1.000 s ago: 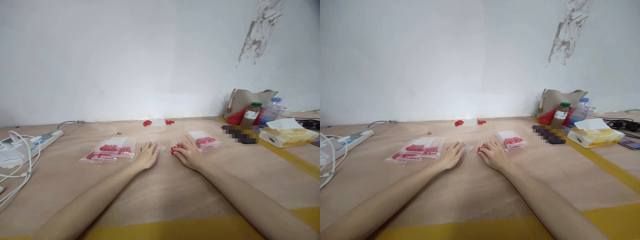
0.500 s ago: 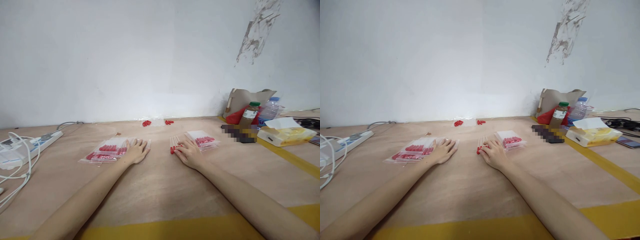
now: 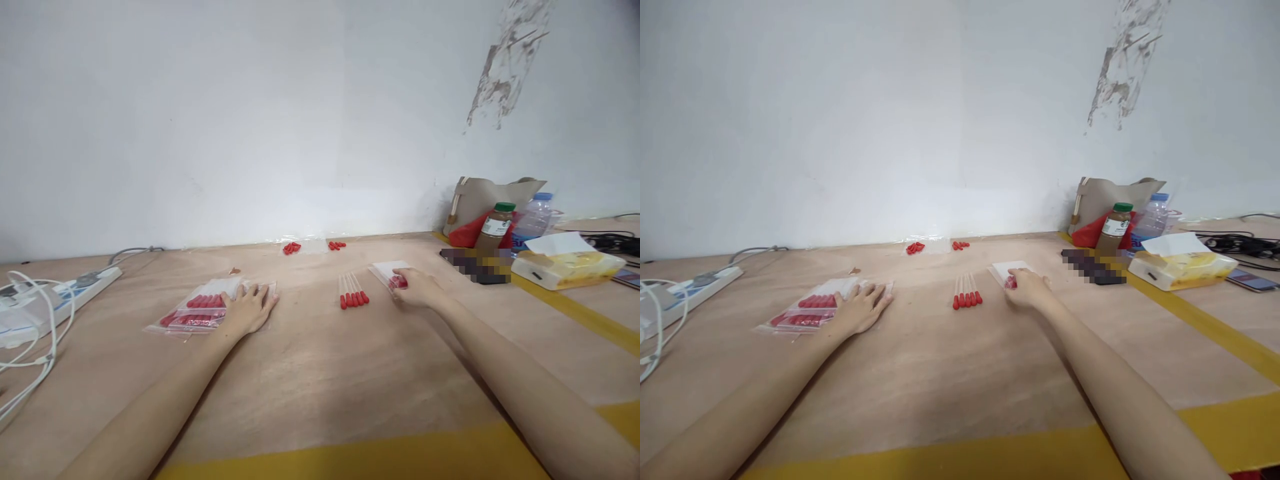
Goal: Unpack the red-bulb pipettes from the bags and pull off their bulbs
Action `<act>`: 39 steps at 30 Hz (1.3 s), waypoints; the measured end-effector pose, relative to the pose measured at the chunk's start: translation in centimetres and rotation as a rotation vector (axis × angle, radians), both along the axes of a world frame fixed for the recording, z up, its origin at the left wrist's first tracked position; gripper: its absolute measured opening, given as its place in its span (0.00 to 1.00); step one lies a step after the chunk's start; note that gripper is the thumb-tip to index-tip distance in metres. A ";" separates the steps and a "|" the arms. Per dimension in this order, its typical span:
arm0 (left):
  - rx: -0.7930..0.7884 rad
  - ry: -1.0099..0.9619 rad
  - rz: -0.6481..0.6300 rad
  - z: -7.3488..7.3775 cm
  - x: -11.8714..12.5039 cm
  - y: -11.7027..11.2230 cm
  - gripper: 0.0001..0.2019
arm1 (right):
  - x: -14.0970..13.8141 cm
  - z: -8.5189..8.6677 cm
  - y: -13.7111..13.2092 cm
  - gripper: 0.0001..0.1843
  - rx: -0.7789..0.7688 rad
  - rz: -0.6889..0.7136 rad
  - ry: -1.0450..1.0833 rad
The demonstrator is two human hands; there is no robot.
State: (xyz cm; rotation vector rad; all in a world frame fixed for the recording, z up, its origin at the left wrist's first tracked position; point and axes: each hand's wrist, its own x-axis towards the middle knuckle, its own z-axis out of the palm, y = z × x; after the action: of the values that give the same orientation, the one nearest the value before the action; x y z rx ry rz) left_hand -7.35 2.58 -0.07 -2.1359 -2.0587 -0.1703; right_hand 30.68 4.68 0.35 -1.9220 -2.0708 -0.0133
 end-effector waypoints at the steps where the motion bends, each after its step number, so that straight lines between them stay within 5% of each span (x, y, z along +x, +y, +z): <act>1: 0.019 0.002 0.000 0.0 0.0 0.0 0.25 | 0.4 0.2 0.0 0.28 -0.026 0.039 -0.011; 6: 0.035 0.000 0.015 -0.1 0.3 0.0 0.26 | 1.5 0.3 0.1 0.25 -0.023 0.200 -0.100; 9: 0.071 0.020 0.024 0.0 0.3 0.1 0.28 | 1.7 0.5 0.2 0.16 0.034 0.123 -0.105; 12: 0.173 0.023 0.036 0.5 0.5 0.0 0.28 | 0.9 1.1 -0.2 0.15 0.214 0.036 -0.016; 15: 0.290 -0.028 0.007 1.7 0.9 -0.5 0.26 | -1.5 1.7 -1.0 0.16 0.462 0.096 0.171; 18: 0.417 -0.122 -0.076 2.9 1.6 -1.1 0.24 | -5.3 1.7 -2.0 0.15 0.600 0.417 0.266; 21: 0.529 -0.206 -0.198 3.6 2.3 -1.6 0.23 | -9.4 0.8 -2.5 0.15 0.704 0.825 0.075; 24: 0.533 -0.264 -0.324 3.5 3.0 -1.9 0.20 | -12.6 -0.7 -2.5 0.15 0.779 1.046 -0.123; 29: 0.177 -0.252 -0.559 1.4 3.9 -2.3 0.20 | -14.1 -2.4 -2.5 0.15 0.691 1.097 -0.135; 32: 0.007 -0.262 -0.580 -0.1 4.1 -2.4 0.21 | -12.9 -2.5 -2.8 0.11 0.640 1.079 -0.090; 39: 0.032 -0.237 -0.469 -1.3 4.6 -3.1 0.21 | -10.5 -2.5 -3.4 0.07 0.716 0.881 -0.081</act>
State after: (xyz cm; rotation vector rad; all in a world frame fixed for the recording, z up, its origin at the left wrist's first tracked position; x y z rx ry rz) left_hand -2.80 -0.51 -1.32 -2.6511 -1.6018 -0.5337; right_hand 20.19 1.26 -2.11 -0.5492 -2.3338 -0.5469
